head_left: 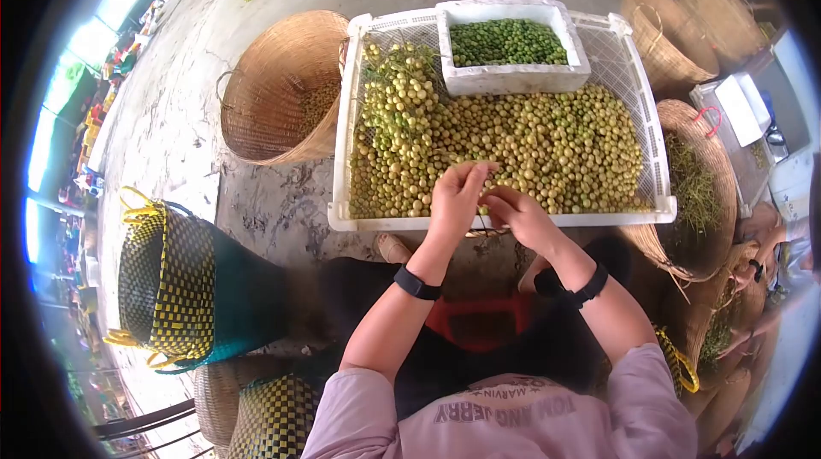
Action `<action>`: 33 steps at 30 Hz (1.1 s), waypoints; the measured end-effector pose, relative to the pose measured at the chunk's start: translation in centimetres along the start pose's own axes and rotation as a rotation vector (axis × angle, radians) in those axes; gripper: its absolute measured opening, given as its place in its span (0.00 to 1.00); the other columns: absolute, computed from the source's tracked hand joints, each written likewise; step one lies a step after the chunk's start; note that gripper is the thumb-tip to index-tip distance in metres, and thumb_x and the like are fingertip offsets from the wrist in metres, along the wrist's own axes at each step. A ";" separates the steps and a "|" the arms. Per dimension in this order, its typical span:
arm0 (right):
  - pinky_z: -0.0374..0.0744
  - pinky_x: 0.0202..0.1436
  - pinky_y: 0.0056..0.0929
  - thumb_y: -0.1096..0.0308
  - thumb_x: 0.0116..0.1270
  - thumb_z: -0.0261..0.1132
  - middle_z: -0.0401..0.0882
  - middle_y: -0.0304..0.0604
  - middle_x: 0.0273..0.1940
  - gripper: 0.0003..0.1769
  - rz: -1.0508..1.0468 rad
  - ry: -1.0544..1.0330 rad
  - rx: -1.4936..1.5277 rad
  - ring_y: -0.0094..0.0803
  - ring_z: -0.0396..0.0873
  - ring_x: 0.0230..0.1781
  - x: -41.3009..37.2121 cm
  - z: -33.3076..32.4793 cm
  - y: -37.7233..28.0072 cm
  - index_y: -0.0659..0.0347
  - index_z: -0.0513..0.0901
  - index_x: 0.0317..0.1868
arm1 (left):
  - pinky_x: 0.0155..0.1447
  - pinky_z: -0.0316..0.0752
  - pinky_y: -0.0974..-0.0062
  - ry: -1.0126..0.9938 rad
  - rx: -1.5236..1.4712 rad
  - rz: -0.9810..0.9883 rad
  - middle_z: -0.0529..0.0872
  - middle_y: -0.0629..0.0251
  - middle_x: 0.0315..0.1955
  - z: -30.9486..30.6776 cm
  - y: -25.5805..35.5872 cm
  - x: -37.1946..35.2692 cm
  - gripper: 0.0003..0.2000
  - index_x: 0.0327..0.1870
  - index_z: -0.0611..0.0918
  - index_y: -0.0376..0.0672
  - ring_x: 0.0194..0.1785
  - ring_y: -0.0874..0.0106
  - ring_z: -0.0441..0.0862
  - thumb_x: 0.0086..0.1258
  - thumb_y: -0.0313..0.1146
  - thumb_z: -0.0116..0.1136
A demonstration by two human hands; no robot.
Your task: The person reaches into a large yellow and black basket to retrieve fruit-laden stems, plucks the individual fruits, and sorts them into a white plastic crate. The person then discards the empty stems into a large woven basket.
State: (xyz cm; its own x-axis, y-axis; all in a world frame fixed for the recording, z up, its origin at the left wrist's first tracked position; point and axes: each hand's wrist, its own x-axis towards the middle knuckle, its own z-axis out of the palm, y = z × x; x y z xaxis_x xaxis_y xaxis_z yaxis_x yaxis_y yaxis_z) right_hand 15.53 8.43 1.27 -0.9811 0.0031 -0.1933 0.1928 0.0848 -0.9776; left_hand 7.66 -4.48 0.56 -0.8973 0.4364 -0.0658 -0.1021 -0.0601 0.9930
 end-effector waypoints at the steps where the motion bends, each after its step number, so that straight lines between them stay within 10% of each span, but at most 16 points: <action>1: 0.70 0.32 0.20 0.58 0.77 0.52 0.72 0.31 0.25 0.17 -0.001 -0.003 -0.001 0.19 0.69 0.25 0.5 -0.7 0.3 0.63 0.80 0.45 | 0.34 0.69 0.81 -0.002 0.111 0.085 0.80 0.73 0.26 0.0 -0.9 1.0 0.12 0.49 0.85 0.40 0.29 0.81 0.71 0.75 0.36 0.53; 6: 0.64 0.29 0.19 0.60 0.76 0.51 0.68 0.30 0.23 0.15 0.054 0.304 0.130 0.19 0.62 0.22 0.2 -7.5 0.0 0.59 0.79 0.36 | 0.59 0.74 0.70 -0.149 0.407 0.106 0.81 0.51 0.51 -2.0 2.3 5.8 0.22 0.58 0.80 0.41 0.54 0.63 0.79 0.70 0.48 0.58; 15: 0.69 0.30 0.23 0.54 0.73 0.53 0.70 0.32 0.24 0.16 -0.018 1.035 -0.568 0.24 0.66 0.22 -10.1 -35.1 1.6 0.56 0.80 0.45 | 0.66 0.68 0.55 0.621 1.067 0.104 0.73 0.49 0.60 -12.7 4.0 20.2 0.33 0.65 0.69 0.42 0.65 0.54 0.70 0.66 0.58 0.54; 18: 0.74 0.42 0.31 0.53 0.74 0.51 0.77 0.42 0.34 0.20 0.160 1.083 -0.871 0.34 0.76 0.34 -13.2 -41.1 2.9 0.58 0.78 0.53 | 0.66 0.67 0.54 0.520 1.065 -0.159 0.74 0.49 0.60 -11.8 4.5 23.3 0.37 0.67 0.68 0.42 0.65 0.54 0.70 0.64 0.60 0.55; 20: 0.71 0.58 0.37 0.54 0.75 0.52 0.76 0.51 0.51 0.22 0.228 1.354 -1.677 0.43 0.75 0.54 -13.3 -42.1 4.1 0.60 0.74 0.59 | 0.65 0.67 0.55 0.474 1.146 -0.231 0.75 0.50 0.60 -11.9 3.8 25.2 0.38 0.67 0.68 0.43 0.66 0.55 0.70 0.63 0.61 0.55; 25: 0.64 0.67 0.36 0.58 0.75 0.53 0.69 0.52 0.61 0.21 0.138 1.050 -1.214 0.44 0.68 0.63 -12.4 -38.6 1.5 0.62 0.72 0.61 | 0.66 0.69 0.64 0.386 1.108 -0.263 0.84 0.58 0.52 -11.7 4.6 25.5 0.35 0.65 0.74 0.45 0.53 0.61 0.82 0.58 0.55 0.58; 30: 0.69 0.61 0.34 0.64 0.73 0.56 0.72 0.48 0.54 0.15 -0.032 0.849 -0.955 0.41 0.73 0.57 -7.9 -29.6 -2.1 0.64 0.75 0.55 | 0.43 0.77 0.72 0.527 0.941 0.230 0.87 0.55 0.40 -10.1 5.2 22.3 0.22 0.57 0.79 0.38 0.37 0.68 0.84 0.64 0.41 0.56; 33: 0.70 0.61 0.33 0.66 0.72 0.58 0.73 0.47 0.53 0.12 -0.087 0.802 -0.834 0.42 0.73 0.56 -5.5 -25.1 -3.6 0.63 0.77 0.50 | 0.36 0.72 0.79 0.373 0.536 0.027 0.85 0.64 0.35 -10.5 5.2 21.2 0.19 0.53 0.81 0.36 0.29 0.79 0.77 0.66 0.38 0.55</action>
State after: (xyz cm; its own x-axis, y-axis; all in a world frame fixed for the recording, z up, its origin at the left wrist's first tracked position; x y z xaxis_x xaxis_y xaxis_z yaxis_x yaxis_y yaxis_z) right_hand 19.92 33.09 7.94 -0.7750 0.5703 0.2724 0.3485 0.7451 -0.5686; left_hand -16.39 -4.99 3.32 -0.9952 0.0947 0.0255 0.0641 0.4315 0.8998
